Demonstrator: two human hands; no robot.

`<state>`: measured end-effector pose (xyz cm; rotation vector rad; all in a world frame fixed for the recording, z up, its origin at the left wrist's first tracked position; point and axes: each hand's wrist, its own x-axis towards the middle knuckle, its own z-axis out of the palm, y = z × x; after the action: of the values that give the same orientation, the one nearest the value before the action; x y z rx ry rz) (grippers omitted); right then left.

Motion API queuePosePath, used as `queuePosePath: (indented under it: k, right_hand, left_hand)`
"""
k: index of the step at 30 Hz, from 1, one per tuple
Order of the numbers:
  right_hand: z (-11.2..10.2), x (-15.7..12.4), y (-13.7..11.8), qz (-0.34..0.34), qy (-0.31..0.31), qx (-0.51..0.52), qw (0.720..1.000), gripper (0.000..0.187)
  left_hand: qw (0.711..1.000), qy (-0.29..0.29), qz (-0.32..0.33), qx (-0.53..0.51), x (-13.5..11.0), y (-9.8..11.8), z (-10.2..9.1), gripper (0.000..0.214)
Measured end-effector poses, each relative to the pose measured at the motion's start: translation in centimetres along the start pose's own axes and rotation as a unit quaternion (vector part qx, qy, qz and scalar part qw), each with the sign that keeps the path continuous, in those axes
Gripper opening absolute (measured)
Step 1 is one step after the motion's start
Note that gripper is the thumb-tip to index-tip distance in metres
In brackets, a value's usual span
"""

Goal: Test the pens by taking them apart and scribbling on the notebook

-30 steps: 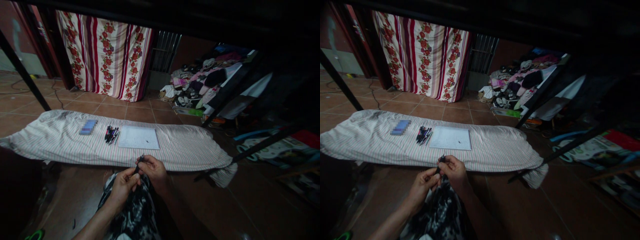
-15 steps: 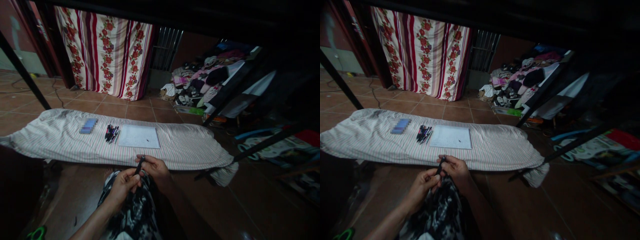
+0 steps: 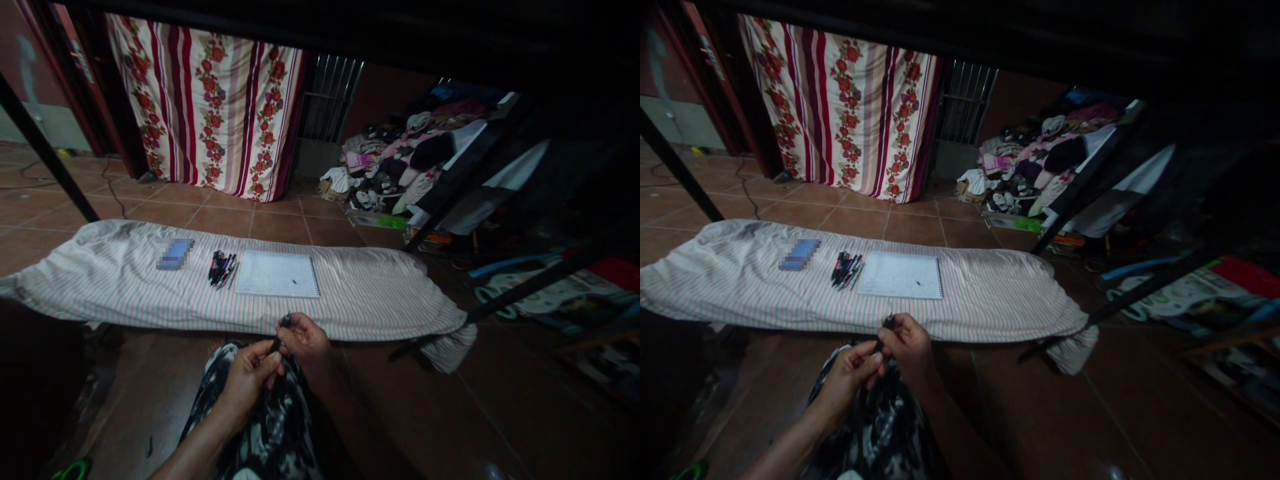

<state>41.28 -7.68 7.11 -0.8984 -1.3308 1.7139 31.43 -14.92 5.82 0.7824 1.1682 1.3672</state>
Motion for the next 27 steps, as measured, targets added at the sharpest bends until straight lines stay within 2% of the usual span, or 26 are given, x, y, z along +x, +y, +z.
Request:
queuePosePath:
  k: [5,8,13,22,27]
  right_hand:
    - [-0.2,-0.1,-0.8,0.023,-0.076,0.060,0.995,0.031]
    - [-0.4,-0.3,-1.7,0.044,-0.097,0.056,0.993,0.037]
    - [-0.5,-0.4,-1.9,0.058,-0.077,0.041,0.995,0.031]
    - [0.1,0.1,0.3,-0.004,-0.036,0.031,0.999,0.029]
    - [-0.1,0.1,0.1,0.004,-0.062,0.027,0.998,0.029]
  left_hand:
    - [1.000,-0.017,-0.004,-0.021,-0.1,0.1,-0.4,0.030]
    - [0.999,-0.019,-0.008,-0.039,-0.2,0.4,-0.5,0.030]
    - [0.999,-0.028,-0.011,-0.038,-0.3,0.4,-0.5,0.026]
    - [1.000,0.010,-0.015,-0.022,-0.4,0.3,-0.1,0.029]
    - [1.000,-0.007,-0.010,-0.017,-0.5,0.5,-0.2,0.028]
